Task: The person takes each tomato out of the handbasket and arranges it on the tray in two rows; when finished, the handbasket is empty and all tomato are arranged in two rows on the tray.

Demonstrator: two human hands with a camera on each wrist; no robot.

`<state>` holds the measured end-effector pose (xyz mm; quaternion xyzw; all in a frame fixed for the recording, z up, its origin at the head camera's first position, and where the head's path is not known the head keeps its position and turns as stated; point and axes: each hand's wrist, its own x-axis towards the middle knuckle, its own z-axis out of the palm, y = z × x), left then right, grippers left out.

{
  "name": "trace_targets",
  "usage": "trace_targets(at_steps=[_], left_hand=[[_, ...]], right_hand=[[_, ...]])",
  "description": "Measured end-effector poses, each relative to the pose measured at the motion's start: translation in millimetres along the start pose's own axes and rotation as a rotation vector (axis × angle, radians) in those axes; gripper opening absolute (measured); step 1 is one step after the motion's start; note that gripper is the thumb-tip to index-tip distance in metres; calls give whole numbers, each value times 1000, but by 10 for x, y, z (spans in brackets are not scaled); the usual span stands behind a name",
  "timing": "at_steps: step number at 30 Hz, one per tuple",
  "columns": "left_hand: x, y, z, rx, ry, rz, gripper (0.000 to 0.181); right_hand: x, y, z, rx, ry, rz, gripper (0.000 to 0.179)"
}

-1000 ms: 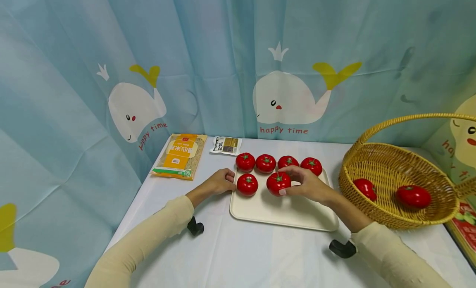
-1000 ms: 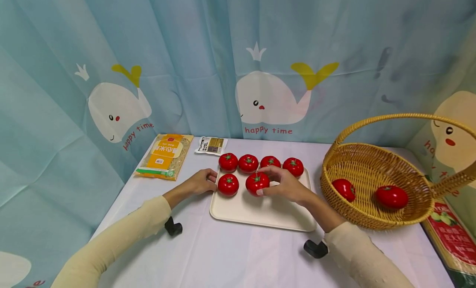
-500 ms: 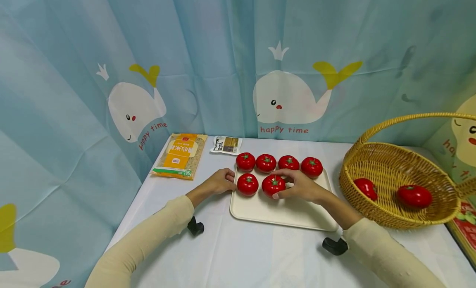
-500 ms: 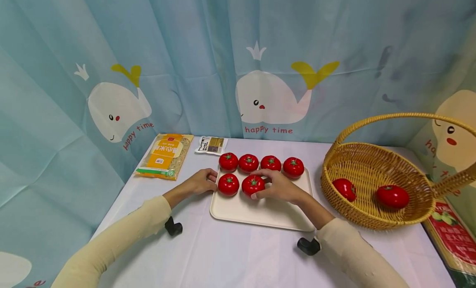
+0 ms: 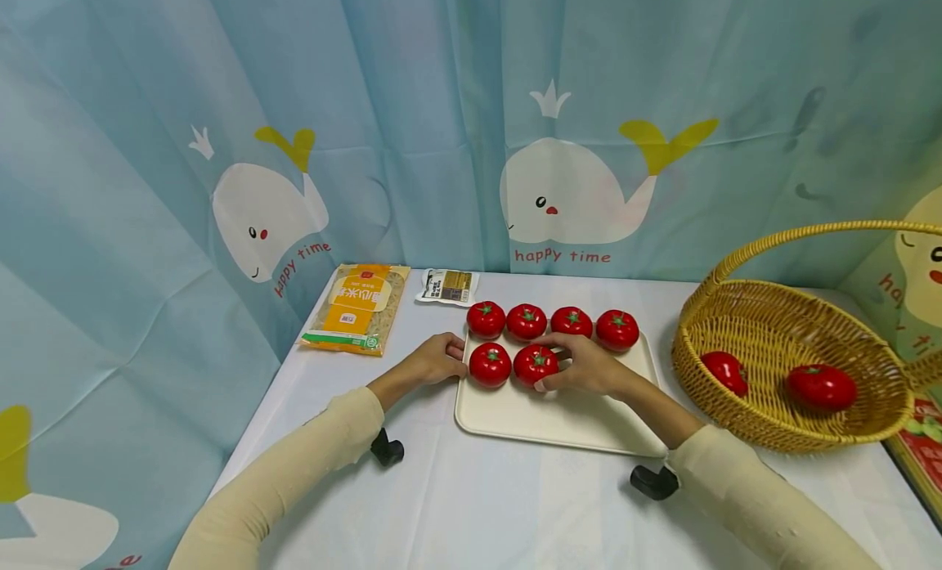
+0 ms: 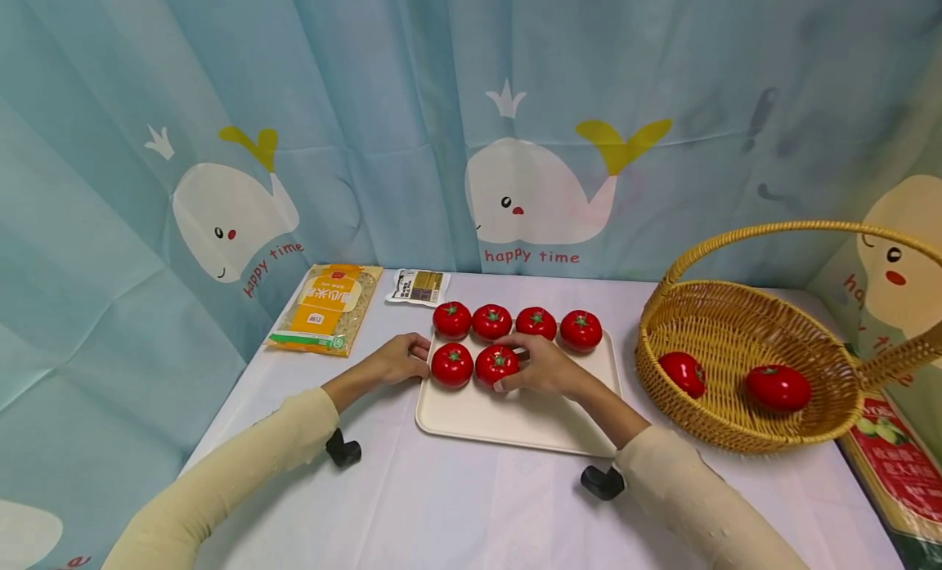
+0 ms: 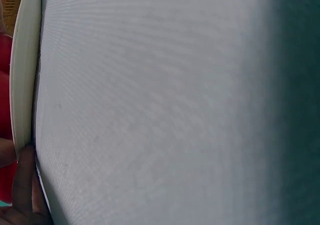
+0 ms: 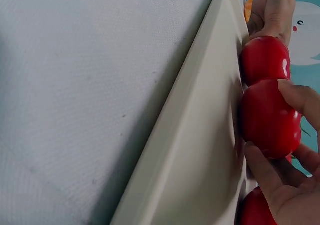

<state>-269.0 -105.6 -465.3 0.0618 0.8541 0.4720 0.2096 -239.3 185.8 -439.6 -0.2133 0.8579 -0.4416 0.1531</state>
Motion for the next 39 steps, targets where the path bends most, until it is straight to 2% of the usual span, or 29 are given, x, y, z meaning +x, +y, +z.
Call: trace_targets(at_steps=[16,24,27,31,35,39], left_hand=[[-8,16,-9,-23,-4,-23,48],[-1,1,-13,-33,-3,-22,48],[-9,3,-11,-34,0,-24,48],[-11,2,-8,-33,-5,-24,49],[-14,13,-8,-21,-8,-18,48],[-4,13,-6,-11,-2,-16,48]], right_hand=[[-19,-33,-46,-13,-23,-15,72],[-183,-60,-258,-4,5,-87,70],[-304,-79,-392,23,10,-100,67],[-563,-89,-632,29,33,-98,61],[-898,-43,-932,-49,115,-72,60],[-1281,130,-1273,-170,213,-20,62]])
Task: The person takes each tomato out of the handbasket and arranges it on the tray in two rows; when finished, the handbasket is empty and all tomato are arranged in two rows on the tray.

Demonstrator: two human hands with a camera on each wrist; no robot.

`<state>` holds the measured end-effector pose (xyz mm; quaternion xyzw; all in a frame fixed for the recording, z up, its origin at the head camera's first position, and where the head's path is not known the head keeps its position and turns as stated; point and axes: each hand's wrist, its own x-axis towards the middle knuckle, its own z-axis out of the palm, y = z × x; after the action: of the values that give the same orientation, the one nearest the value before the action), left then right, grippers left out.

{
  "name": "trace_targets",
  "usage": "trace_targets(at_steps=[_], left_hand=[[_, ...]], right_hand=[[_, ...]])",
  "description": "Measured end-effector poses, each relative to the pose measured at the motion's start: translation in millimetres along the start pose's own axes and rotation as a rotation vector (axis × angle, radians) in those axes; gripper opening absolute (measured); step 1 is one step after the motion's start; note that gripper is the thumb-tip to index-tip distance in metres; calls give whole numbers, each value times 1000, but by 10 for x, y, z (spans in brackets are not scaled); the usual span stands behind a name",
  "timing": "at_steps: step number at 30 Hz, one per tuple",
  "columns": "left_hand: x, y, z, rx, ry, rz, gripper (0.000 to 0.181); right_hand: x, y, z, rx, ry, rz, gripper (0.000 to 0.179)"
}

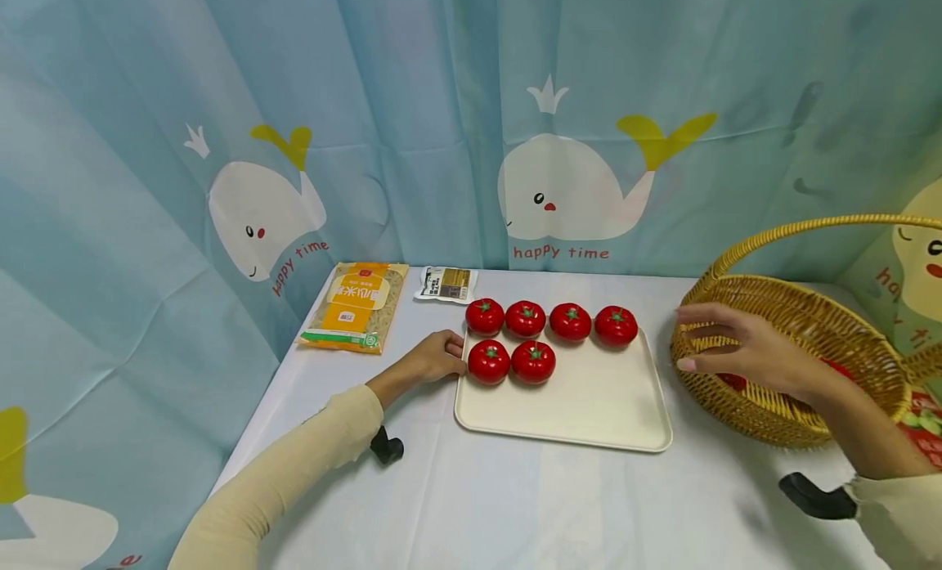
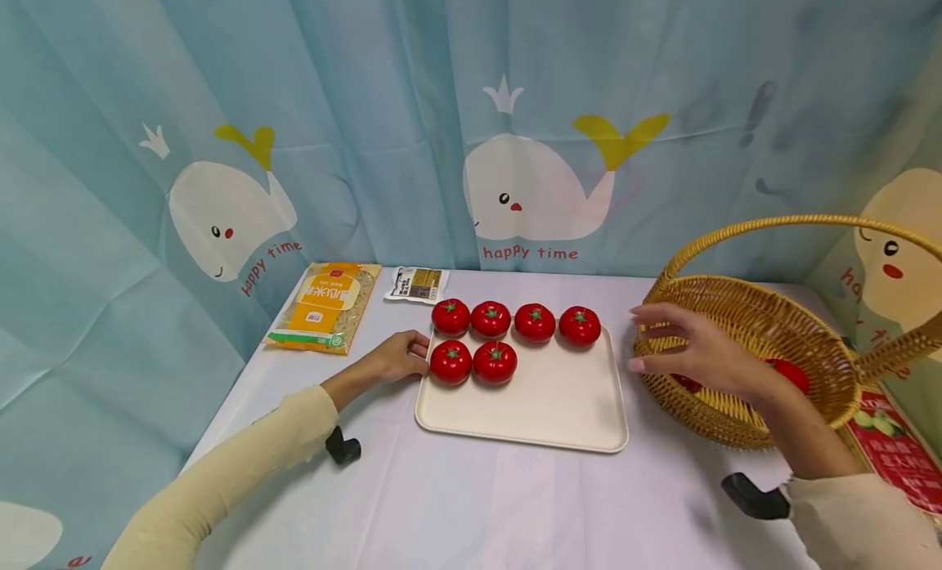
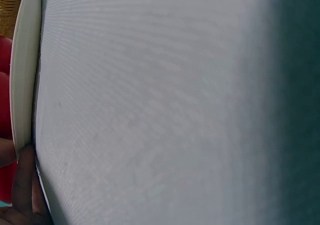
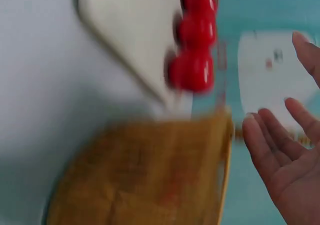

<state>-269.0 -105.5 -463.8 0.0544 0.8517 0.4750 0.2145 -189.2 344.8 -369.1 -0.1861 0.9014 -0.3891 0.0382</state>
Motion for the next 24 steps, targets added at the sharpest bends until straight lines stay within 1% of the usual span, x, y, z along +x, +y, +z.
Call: trace_targets(at_steps=[2,4,5,8,11,14,18,21,24], left_hand=[[6,-2,3,-2,-2,0,48],[8,-1,7,-8,-5,0,48],[8,0,8,-13,-7,0,48],[4,4,7,-12,-7,-1,48],[0,2,3,1,-4,-5,48],[-11,6,-2,15,-4,-9,48],[-21,14,-4,17,-6,-9,47],[-21,8,0,12,-9,-7,48],[-21,6,5,8,-12,-7,47]], right_hand=[[-150,152,-175,-61,47,49,65],[-283,296,-325,-107,83,125,70],[-342,358,-389,-134,99,177,74],[-492,497,-553,-171,109,360,91],[-597,582,-655,-173,84,491,103],[-635,634,-696,-190,54,543,107],[-595,661,-735,-185,12,581,110],[-557,683,-767,-155,-35,625,113],[-536,740,-758,-134,-79,655,115]])
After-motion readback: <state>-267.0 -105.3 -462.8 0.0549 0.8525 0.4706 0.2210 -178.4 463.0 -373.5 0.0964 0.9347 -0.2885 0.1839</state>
